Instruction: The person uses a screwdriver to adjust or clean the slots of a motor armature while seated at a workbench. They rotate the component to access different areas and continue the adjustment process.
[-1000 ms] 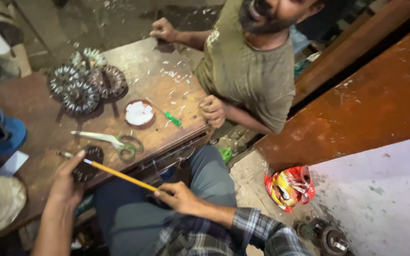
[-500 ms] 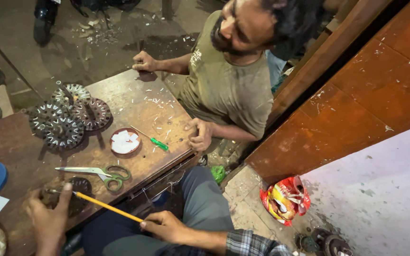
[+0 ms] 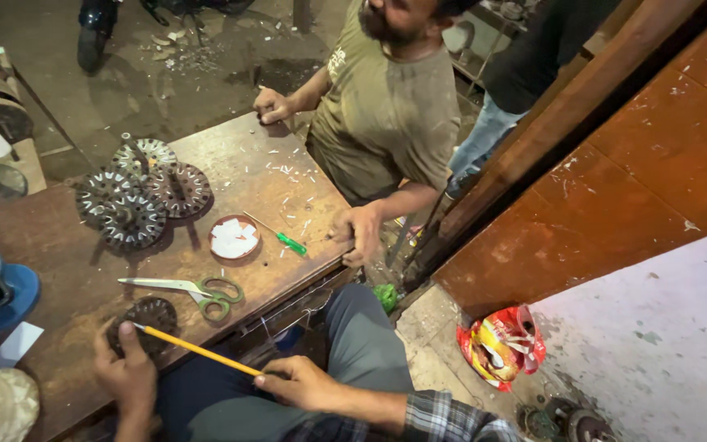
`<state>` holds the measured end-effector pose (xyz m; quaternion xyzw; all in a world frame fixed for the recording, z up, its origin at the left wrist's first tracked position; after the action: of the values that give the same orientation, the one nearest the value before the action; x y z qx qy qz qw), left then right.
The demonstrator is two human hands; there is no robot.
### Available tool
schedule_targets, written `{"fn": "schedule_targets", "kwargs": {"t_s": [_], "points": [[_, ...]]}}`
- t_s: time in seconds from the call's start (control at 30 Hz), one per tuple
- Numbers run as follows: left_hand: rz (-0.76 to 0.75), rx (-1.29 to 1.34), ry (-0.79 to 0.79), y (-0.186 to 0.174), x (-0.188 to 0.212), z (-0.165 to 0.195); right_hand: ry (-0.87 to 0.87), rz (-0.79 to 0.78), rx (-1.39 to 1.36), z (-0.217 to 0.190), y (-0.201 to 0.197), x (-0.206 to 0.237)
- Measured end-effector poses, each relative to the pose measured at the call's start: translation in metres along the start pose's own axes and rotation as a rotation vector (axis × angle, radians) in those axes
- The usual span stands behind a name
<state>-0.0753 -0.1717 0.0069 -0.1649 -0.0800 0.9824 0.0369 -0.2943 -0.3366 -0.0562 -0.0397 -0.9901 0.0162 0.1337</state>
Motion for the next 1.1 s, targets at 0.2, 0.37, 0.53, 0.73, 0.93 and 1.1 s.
{"fn": "schedule_targets", "kwargs": {"t_s": [0.2, 0.37, 0.53, 0.73, 0.93, 1.1], "points": [[0.045, 0.126, 0.01, 0.0, 0.003, -0.003, -0.006, -0.059, -0.079, -0.004, -0.006, 0.0], [0.064, 0.162, 0.006, -0.001, 0.003, -0.001, 0.098, -0.115, -0.266, 0.01, -0.004, -0.008], [0.069, 0.156, 0.002, 0.0, 0.004, -0.001, 0.026, -0.148, -0.292, 0.023, 0.001, -0.017], [0.062, 0.132, 0.036, 0.001, 0.003, 0.006, 0.004, -0.131, -0.307, 0.028, 0.008, -0.025], [0.063, 0.128, 0.035, 0.002, 0.006, 0.01, 0.004, -0.137, -0.326, 0.024, 0.01, -0.025], [0.049, 0.212, -0.047, -0.003, 0.006, 0.012, -0.038, -0.141, -0.198, 0.007, 0.013, -0.019]]}}
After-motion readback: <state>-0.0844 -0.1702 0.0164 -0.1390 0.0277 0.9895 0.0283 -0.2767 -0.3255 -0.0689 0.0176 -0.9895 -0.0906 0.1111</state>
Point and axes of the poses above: each hand's wrist, its own x-axis away from the middle knuckle, its own y-axis out of the palm, z = x × y, the point moved 4 cm from there along -x, towards the middle knuckle, and after that the axes turned 2 degrees about -z, right-handed, at the moved point
